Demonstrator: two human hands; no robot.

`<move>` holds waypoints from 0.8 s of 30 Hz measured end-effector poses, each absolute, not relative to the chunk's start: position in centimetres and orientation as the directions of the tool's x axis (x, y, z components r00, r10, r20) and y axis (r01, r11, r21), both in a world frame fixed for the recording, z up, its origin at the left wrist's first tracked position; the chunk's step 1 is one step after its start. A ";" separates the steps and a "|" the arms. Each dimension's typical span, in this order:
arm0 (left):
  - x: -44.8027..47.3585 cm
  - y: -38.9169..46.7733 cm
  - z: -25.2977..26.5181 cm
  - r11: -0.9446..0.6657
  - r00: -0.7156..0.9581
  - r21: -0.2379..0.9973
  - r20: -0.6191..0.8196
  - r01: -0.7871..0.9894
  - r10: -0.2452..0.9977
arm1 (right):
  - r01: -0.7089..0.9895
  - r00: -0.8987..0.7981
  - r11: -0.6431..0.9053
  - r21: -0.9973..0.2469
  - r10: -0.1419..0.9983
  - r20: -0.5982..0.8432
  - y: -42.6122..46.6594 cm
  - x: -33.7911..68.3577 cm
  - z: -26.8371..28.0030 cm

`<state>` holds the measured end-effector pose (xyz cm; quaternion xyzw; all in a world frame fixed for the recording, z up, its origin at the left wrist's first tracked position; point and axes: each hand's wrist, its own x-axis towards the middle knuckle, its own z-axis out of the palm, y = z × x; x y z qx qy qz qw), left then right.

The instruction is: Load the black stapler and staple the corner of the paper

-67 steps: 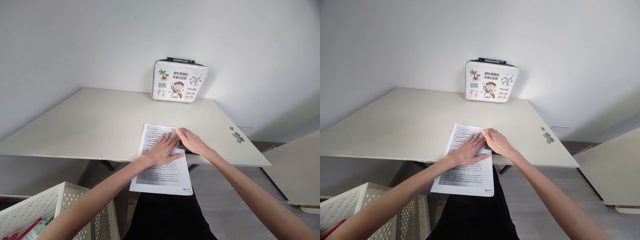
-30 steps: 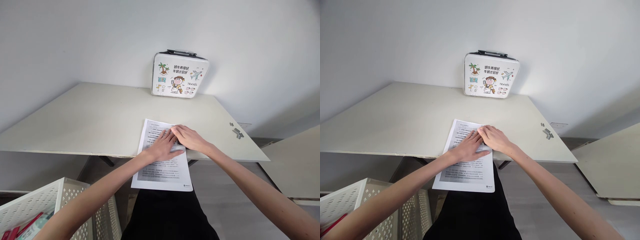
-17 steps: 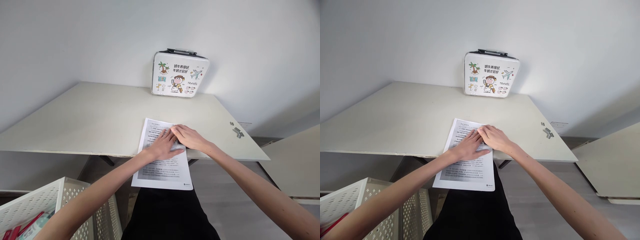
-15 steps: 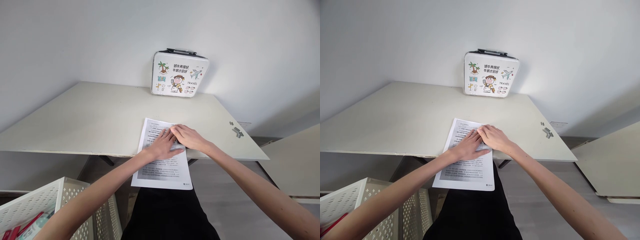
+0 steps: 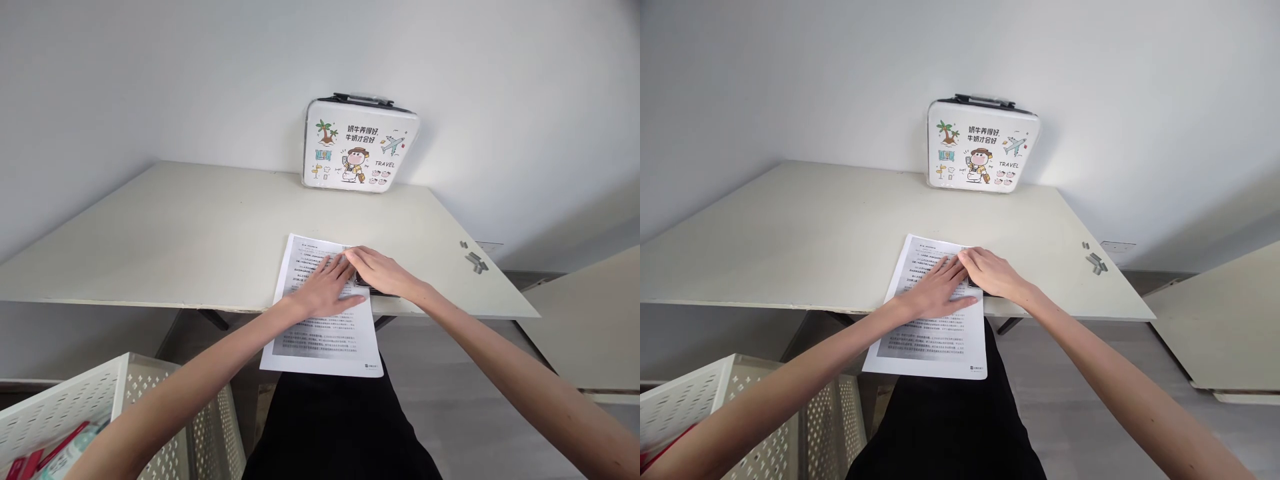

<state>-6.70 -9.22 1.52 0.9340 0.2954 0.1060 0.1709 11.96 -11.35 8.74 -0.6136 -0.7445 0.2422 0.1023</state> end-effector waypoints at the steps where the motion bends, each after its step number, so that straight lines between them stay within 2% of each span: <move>1: -6.7 -9.2 1.4 -0.770 0.804 0.380 0.102 0.513 0.586 | 0.866 -0.226 0.132 -0.483 0.963 -0.143 -11.3 12.0 8.7; 24: -6.4 -9.3 1.2 -0.776 0.807 0.369 0.106 0.511 0.581 | 0.893 -0.274 0.204 -0.401 0.954 -0.123 -10.9 11.9 7.8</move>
